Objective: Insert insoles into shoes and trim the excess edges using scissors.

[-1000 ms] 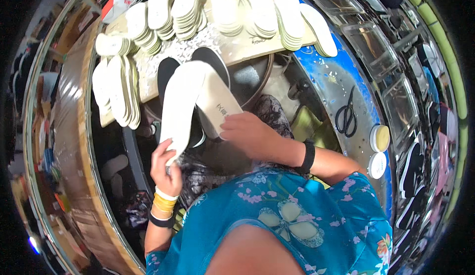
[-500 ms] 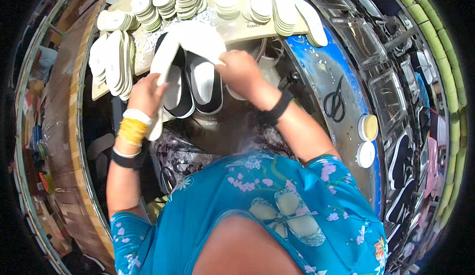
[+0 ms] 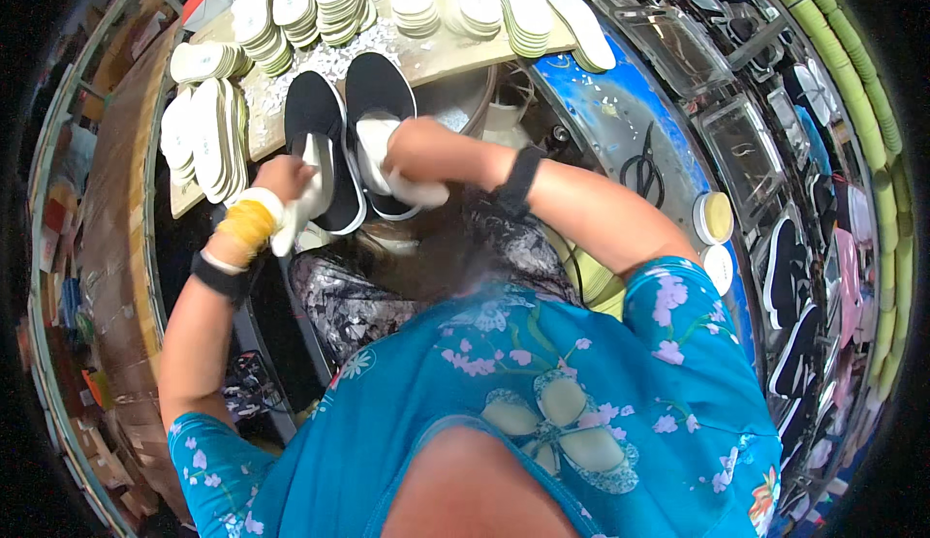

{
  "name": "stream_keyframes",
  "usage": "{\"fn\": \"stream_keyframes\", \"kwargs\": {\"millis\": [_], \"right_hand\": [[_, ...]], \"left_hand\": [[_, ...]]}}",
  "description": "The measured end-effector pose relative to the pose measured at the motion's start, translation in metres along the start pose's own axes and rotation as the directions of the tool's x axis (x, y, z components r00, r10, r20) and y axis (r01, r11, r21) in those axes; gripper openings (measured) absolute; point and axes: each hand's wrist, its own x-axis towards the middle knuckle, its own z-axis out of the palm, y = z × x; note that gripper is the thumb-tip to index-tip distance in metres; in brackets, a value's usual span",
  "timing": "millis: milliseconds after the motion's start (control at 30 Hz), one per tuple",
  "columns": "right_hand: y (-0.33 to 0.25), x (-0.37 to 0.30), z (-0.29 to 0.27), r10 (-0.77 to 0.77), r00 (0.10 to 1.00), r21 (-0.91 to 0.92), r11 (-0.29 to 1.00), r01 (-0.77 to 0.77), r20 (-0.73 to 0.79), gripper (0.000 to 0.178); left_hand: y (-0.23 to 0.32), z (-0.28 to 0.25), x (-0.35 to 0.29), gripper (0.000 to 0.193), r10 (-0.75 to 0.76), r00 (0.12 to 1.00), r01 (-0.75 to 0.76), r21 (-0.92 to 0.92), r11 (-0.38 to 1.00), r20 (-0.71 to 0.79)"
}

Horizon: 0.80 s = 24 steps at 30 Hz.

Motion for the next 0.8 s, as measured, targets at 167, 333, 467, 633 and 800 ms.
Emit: {"fn": "stream_keyframes", "kwargs": {"millis": [167,333,467,633,800], "right_hand": [[-0.010,0.022,0.006,0.051,0.994,-0.192,0.981,-0.032,0.095,0.010],[-0.006,0.040,0.015,0.203,0.975,-0.374,0.915,-0.154,0.095,0.012],[0.009,0.052,0.034,0.252,0.958,-0.381,0.879,-0.287,-0.139,0.013],[0.022,0.069,0.044,0.339,0.925,-0.318,0.870,-0.377,-0.168,0.022],[0.038,0.071,0.053,0.390,0.893,-0.209,0.876,-0.435,-0.224,0.021]], "left_hand": [[0.010,0.041,0.031,0.013,0.047,0.980,-0.116,0.367,0.923,0.191],[0.042,0.024,0.039,0.015,-0.100,0.966,-0.025,0.473,0.881,0.237],[0.028,0.040,0.043,0.018,-0.087,0.987,0.009,0.489,0.872,0.136],[0.011,0.056,0.060,0.020,-0.250,0.964,0.265,0.292,0.919,-0.087],[0.007,0.077,0.076,0.029,-0.481,0.861,0.479,-0.054,0.876,-0.166]]}}
